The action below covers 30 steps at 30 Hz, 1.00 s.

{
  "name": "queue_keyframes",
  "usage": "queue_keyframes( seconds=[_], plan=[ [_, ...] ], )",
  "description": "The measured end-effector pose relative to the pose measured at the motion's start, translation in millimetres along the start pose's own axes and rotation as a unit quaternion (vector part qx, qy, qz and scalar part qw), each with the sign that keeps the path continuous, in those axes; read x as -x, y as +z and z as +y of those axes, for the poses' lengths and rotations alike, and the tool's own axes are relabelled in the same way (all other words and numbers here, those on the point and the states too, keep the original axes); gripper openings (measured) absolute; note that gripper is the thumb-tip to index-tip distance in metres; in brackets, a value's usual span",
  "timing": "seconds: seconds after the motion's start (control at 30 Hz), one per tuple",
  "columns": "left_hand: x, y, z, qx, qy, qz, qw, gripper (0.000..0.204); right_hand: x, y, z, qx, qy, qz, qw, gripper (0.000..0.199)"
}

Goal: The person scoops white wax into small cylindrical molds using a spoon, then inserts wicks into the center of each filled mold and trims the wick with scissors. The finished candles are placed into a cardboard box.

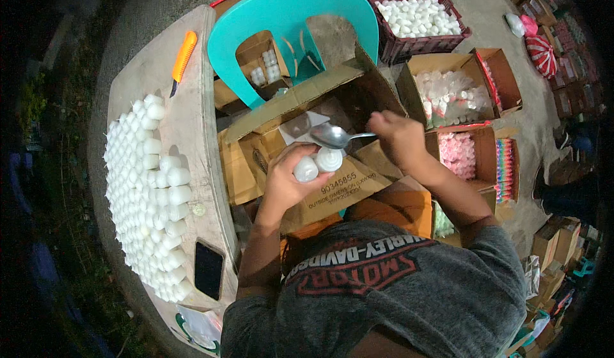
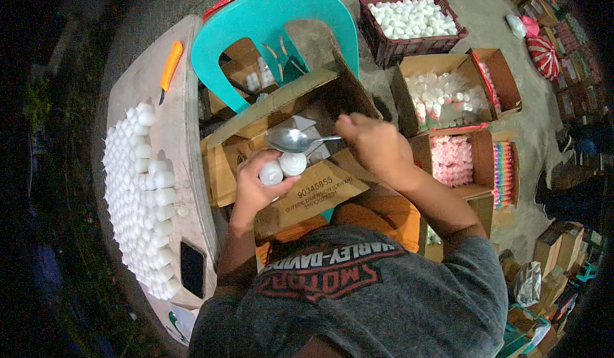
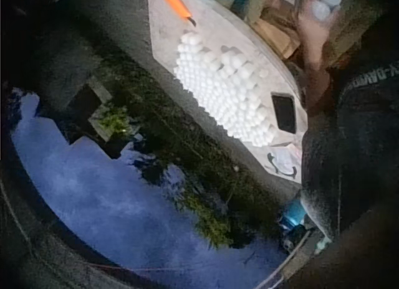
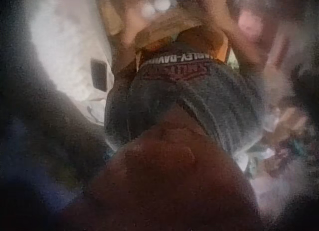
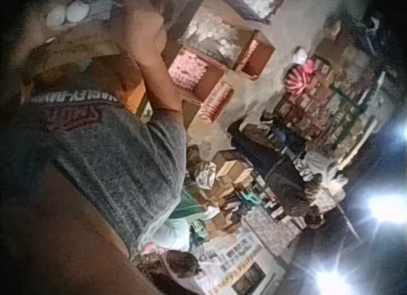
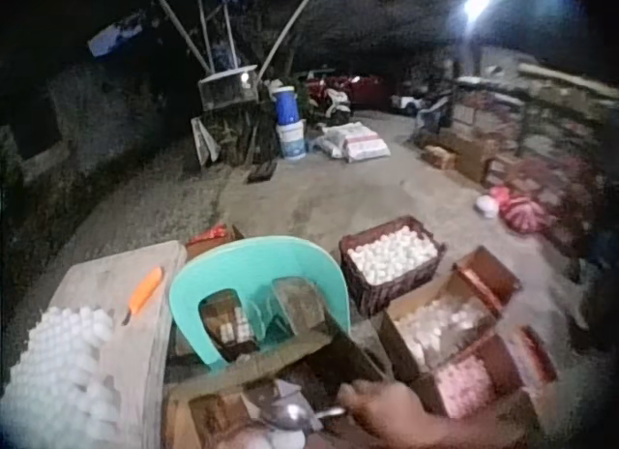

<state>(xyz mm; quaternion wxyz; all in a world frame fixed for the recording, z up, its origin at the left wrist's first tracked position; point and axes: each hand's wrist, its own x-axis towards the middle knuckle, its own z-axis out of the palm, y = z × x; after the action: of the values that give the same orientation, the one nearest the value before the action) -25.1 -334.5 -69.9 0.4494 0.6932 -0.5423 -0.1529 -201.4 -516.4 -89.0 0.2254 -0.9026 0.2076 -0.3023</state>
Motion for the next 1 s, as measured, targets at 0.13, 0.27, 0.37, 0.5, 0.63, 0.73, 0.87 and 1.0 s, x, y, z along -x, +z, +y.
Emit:
queue_keyframes(
  seconds=[0.13,0.27,0.37,0.5,0.63,0.73,0.87,1.0],
  plan=[
    [11.3,6.9,-6.4,0.172,-0.145,0.035,0.974,0.044,-14.8,-9.0,-10.8,-0.262,0.133,0.112,0.949,0.016],
    [15.2,29.6,-1.2,0.142,-0.091,0.108,0.98,0.046,-8.4,2.5,-63.4,-0.486,0.31,-0.146,0.804,0.02],
    [14.6,31.1,1.4,-0.02,0.021,0.079,0.996,0.053,18.3,37.2,-30.5,-0.686,0.403,-0.296,0.529,0.03],
    [19.9,15.8,20.6,-0.101,-0.07,0.03,0.992,0.06,10.9,37.5,-54.1,-0.505,0.269,-0.119,0.812,0.036],
    [23.4,19.3,19.5,-0.186,-0.055,0.013,0.981,0.055,2.6,29.4,-65.0,-0.308,0.16,-0.149,0.926,0.048],
    [20.5,22.4,8.9,-0.137,-0.027,0.071,0.988,0.048,-7.3,14.3,-60.0,-0.332,0.18,-0.172,0.91,0.041],
    [18.6,20.6,7.6,0.012,-0.045,0.103,0.994,0.045,-12.1,-10.7,-40.2,-0.345,0.228,0.048,0.909,0.02],
    [19.6,23.4,8.0,0.074,-0.067,0.071,0.992,0.045,-2.6,-10.3,-24.1,-0.136,0.044,0.026,0.989,0.015]
  ],
)
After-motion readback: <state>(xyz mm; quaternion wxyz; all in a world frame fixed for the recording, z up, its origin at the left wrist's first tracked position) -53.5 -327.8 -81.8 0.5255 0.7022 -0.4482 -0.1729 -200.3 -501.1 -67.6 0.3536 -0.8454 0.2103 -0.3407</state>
